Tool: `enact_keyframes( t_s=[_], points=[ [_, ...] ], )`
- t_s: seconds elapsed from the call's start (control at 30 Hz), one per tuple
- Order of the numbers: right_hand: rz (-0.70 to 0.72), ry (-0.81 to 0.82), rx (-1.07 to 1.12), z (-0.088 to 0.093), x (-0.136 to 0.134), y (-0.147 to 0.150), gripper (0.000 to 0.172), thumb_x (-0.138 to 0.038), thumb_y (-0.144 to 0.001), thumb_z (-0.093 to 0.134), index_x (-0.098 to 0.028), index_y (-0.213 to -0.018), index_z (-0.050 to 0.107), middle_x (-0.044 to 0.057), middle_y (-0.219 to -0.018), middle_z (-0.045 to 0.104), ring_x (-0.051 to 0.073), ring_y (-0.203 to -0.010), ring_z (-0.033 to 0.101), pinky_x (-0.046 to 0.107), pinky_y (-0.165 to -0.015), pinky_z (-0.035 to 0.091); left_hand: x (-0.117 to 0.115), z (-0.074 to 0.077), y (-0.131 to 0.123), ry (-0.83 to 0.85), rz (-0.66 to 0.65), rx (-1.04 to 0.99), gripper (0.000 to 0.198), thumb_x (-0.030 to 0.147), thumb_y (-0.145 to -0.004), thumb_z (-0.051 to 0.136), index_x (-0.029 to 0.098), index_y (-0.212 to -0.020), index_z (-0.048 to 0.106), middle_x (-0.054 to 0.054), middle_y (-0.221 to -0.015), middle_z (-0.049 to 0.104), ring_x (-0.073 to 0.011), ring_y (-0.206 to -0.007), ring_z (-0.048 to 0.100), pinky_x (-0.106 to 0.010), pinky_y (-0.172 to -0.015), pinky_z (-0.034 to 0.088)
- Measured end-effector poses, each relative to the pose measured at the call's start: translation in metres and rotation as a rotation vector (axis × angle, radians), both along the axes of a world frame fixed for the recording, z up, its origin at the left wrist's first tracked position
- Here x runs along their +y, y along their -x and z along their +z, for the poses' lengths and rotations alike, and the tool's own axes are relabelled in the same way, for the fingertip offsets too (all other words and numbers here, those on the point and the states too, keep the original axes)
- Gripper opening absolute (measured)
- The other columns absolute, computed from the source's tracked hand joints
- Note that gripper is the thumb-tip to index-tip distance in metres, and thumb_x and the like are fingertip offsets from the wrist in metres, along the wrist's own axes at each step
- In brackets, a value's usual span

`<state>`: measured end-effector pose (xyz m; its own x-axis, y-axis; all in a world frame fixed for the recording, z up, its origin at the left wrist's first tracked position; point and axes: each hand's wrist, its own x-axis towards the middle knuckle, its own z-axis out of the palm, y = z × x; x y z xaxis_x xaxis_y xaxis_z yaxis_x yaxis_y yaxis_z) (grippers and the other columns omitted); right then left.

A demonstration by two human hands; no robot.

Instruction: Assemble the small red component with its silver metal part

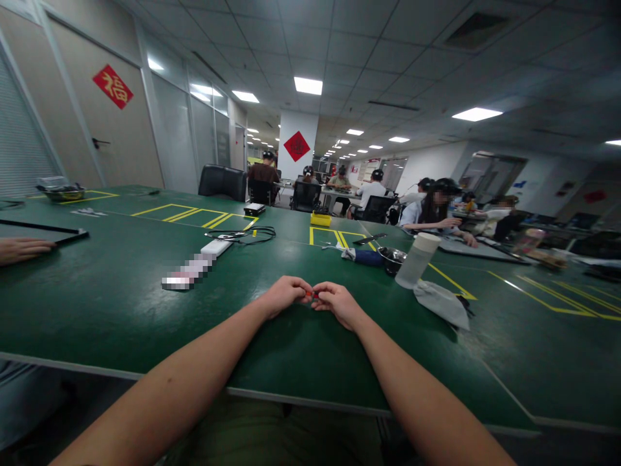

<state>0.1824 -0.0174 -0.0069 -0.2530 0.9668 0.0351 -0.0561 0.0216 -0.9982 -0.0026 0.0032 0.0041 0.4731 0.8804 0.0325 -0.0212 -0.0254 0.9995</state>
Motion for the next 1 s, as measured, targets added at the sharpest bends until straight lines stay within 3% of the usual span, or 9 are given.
enact_keyframes(
  t_s=[0.4, 1.0],
  points=[
    [0.013, -0.027, -0.052, 0.0053, -0.0047, 0.0018, 0.023, -0.013, -0.067, 0.059, -0.016, -0.090, 0.062, 0.003, -0.074, 0.069, 0.013, -0.063, 0.066, 0.024, -0.061, 0.052, -0.0028, 0.0018, 0.0000, 0.004, -0.005, 0.013, 0.019, 0.006, -0.068, 0.057, 0.010, -0.082, 0.068, -0.005, -0.072, 0.070, -0.0120, -0.067, 0.065, -0.026, -0.075, 0.051],
    [0.048, -0.062, -0.070, -0.0016, -0.0001, -0.0018, 0.025, -0.013, -0.069, 0.058, -0.015, -0.094, 0.063, 0.004, -0.079, 0.070, 0.013, -0.064, 0.066, 0.024, -0.063, 0.051, -0.0075, 0.0066, -0.0003, -0.003, -0.015, 0.026, 0.018, 0.005, -0.069, 0.057, 0.010, -0.083, 0.068, -0.004, -0.069, 0.069, -0.0110, -0.064, 0.063, -0.024, -0.070, 0.050]
  ],
)
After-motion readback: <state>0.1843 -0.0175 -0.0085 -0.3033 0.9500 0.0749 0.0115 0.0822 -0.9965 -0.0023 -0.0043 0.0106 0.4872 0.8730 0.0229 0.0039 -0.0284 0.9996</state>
